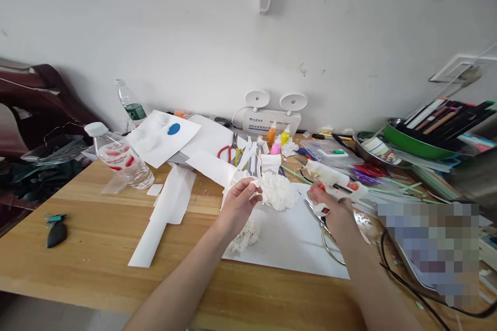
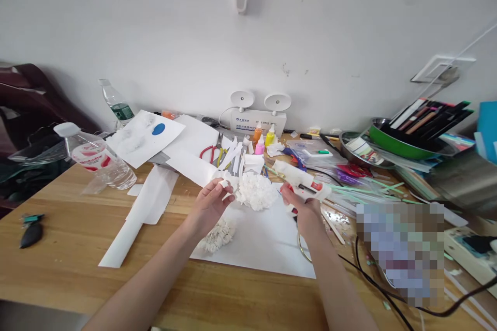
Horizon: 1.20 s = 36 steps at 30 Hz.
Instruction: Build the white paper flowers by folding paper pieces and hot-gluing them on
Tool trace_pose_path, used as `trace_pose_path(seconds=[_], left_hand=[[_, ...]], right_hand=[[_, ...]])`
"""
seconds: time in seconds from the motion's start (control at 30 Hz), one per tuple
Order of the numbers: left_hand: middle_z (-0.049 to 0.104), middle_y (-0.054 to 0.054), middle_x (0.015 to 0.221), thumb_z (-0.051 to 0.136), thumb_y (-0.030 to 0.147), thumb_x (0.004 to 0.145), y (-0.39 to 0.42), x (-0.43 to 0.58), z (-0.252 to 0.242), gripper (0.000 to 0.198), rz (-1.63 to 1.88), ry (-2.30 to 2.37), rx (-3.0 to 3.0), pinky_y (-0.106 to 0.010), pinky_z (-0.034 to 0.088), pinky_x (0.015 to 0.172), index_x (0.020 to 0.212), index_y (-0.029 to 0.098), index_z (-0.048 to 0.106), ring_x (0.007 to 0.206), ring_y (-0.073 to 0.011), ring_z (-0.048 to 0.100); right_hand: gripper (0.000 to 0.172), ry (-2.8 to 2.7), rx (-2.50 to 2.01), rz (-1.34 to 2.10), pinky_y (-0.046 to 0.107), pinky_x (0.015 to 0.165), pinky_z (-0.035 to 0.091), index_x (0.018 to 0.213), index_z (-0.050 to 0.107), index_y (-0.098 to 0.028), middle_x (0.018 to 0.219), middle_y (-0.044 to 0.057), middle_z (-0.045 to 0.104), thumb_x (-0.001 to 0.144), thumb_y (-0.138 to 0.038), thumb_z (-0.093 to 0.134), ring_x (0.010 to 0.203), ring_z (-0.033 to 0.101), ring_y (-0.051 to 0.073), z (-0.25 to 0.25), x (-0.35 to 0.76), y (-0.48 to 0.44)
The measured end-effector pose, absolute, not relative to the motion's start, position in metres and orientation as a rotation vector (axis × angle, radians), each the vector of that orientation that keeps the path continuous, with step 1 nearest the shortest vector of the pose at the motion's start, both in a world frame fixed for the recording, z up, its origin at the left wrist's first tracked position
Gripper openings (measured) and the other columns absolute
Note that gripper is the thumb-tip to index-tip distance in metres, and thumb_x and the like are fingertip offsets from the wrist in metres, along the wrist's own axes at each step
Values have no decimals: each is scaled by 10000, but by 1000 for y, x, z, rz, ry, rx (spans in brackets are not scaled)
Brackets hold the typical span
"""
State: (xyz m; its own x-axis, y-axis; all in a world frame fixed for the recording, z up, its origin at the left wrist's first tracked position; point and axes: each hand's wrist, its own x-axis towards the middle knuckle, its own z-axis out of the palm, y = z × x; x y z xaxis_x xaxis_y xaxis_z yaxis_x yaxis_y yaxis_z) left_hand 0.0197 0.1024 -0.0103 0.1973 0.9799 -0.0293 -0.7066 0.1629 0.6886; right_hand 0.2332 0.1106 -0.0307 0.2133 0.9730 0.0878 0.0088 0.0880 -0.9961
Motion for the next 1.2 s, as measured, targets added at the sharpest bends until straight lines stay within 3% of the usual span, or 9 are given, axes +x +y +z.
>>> trace_pose_path(seconds=[0.2,0.37,0.47,0.83,1.2], left_hand=[[505,16,642,667,286,676,103,20,-13,144,1228,618,696,-244,378,690,737,173,604,658,-91,481],[494,23,609,649,282,695,101,23,-12,135,1202,641,697,-241,360,683,699,162,589,632,-82,465],[492,20,615,626,265,718,100,25,-12,124,1202,653,697,-238,356,681,684,155,580,640,-81,454],[473,20,608,636,283,701,99,28,-14,149,1176,694,709,-256,361,686,655,157,571,634,-95,456],[483,23,604,638,284,699,99,28,-15,130,1169,698,737,-261,360,697,683,167,584,634,-95,457]], right_hand=[[257,-1220,-1164,1201,307,553,384,579,558,-174,543,11,469,648,-419,593,556,448,159,-47,225,100],[234,-1307,-1139,1268,356,722,408,644,603,-201,807,67,634,686,-430,582,819,540,240,-47,220,92],[215,-1330,-1129,1278,357,750,411,694,626,-218,826,50,653,690,-430,590,830,554,237,-47,216,87],[303,-1417,-1245,1212,272,525,383,526,567,-195,574,15,565,676,-457,565,580,507,167,-42,211,80],[281,-1308,-1174,1295,295,536,397,507,532,-188,532,14,539,647,-421,605,556,503,164,-44,209,79]])
